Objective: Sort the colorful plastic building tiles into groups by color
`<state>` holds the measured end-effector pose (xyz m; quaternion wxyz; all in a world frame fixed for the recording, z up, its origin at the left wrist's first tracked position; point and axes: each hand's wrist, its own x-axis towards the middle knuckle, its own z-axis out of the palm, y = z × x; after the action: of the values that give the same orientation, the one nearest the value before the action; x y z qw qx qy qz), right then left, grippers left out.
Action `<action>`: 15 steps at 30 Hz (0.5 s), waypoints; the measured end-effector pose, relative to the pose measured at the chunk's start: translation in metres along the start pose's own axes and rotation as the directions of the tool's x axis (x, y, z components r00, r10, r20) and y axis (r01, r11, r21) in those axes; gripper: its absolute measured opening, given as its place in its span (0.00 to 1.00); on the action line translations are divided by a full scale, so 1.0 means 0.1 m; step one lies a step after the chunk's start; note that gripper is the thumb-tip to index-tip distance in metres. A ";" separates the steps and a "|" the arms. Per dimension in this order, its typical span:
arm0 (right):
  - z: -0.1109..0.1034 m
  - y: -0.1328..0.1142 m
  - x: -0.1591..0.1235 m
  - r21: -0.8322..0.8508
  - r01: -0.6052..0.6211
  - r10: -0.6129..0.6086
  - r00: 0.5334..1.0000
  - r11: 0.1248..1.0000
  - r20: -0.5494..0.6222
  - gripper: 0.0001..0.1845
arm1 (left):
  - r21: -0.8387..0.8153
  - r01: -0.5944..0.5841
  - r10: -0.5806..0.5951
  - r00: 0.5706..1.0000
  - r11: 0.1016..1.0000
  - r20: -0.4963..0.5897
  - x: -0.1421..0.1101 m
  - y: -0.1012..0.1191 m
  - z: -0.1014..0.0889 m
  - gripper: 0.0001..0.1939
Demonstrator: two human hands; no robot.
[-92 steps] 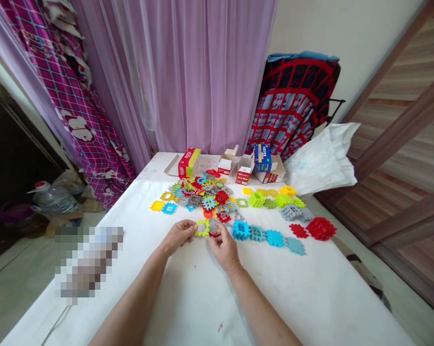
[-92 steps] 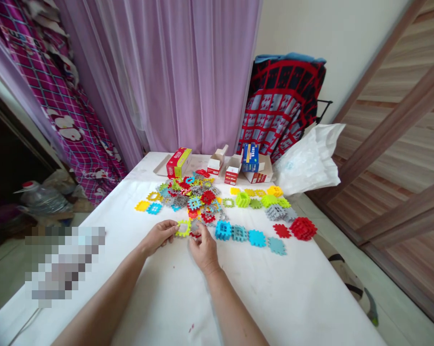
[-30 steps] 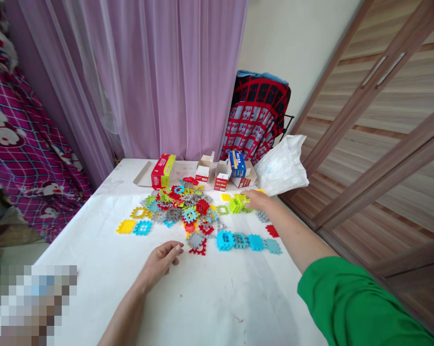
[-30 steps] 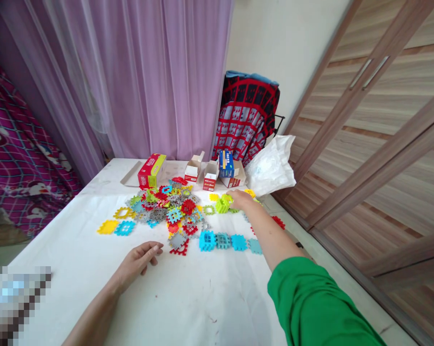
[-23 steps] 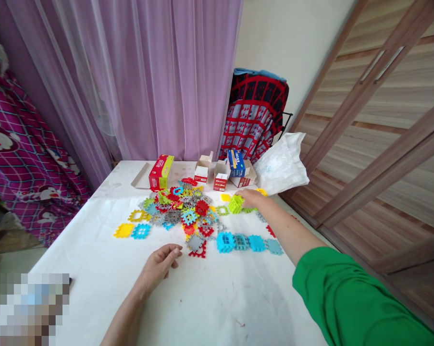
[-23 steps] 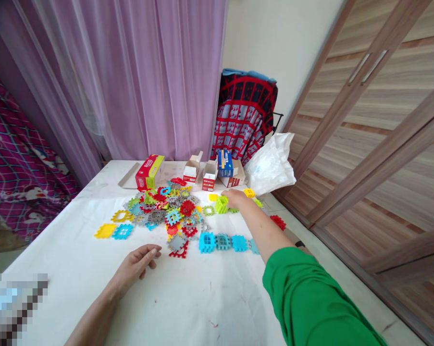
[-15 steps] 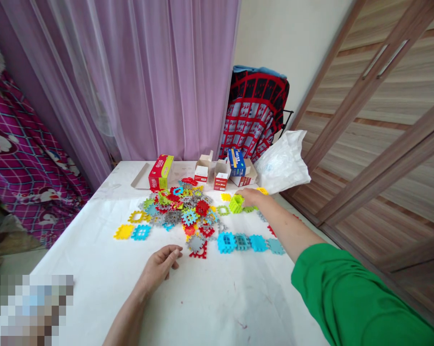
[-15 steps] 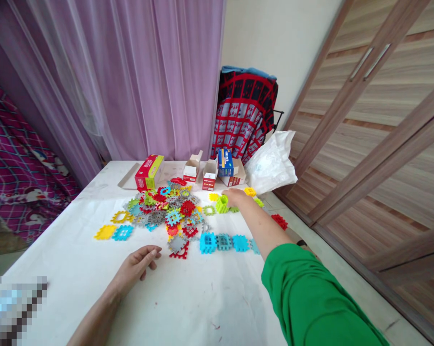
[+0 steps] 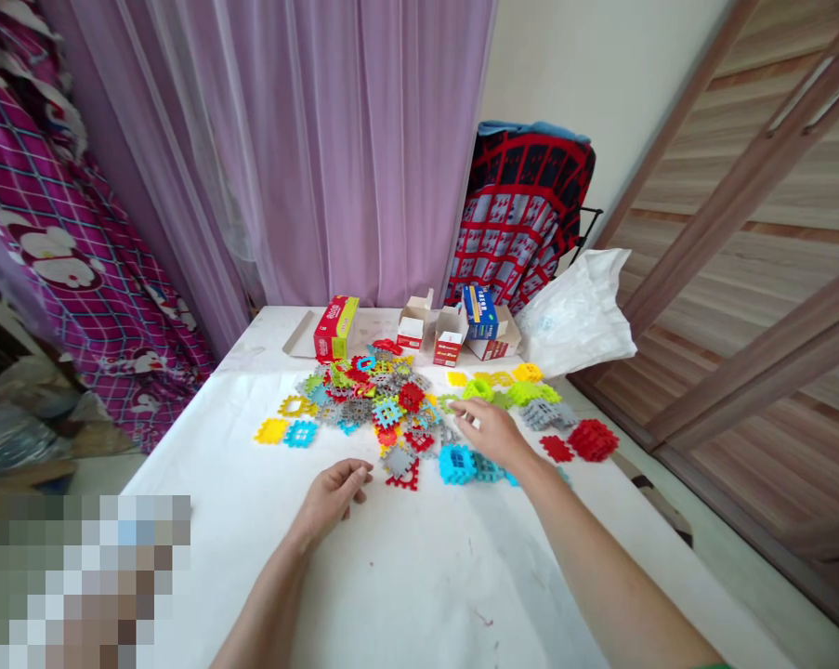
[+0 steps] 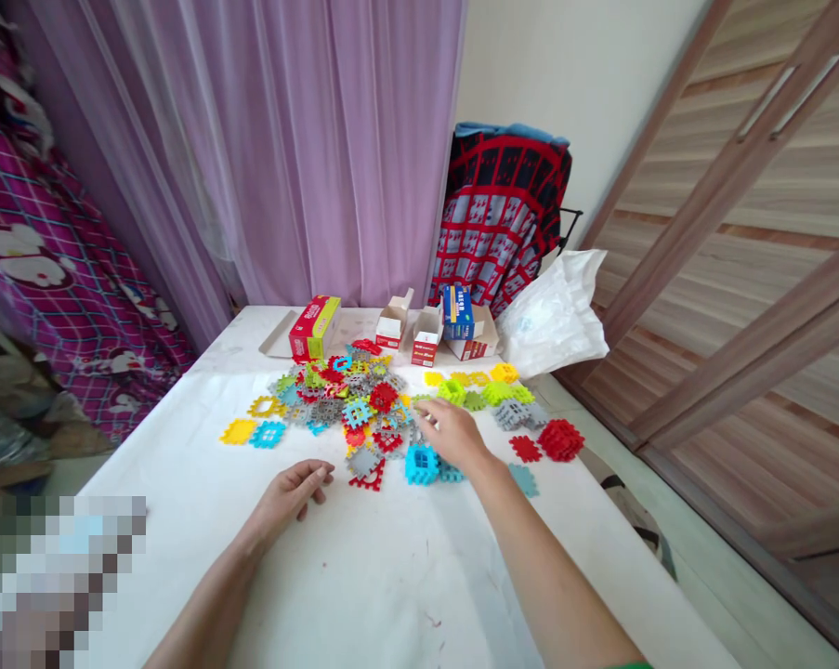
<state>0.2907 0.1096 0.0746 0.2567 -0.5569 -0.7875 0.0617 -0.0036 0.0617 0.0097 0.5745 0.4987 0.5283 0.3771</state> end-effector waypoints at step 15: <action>1.21 -0.90 -0.71 0.331 0.268 -0.245 0.963 0.905 -0.110 0.15 | 0.183 -0.227 0.289 0.810 0.957 -0.510 0.02 -0.19 -0.07 0.21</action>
<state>0.1753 0.0343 -0.0189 0.3815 -0.3968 -0.8221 0.1454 -0.0117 0.0610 -0.0091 0.3199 0.4735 0.6142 0.5442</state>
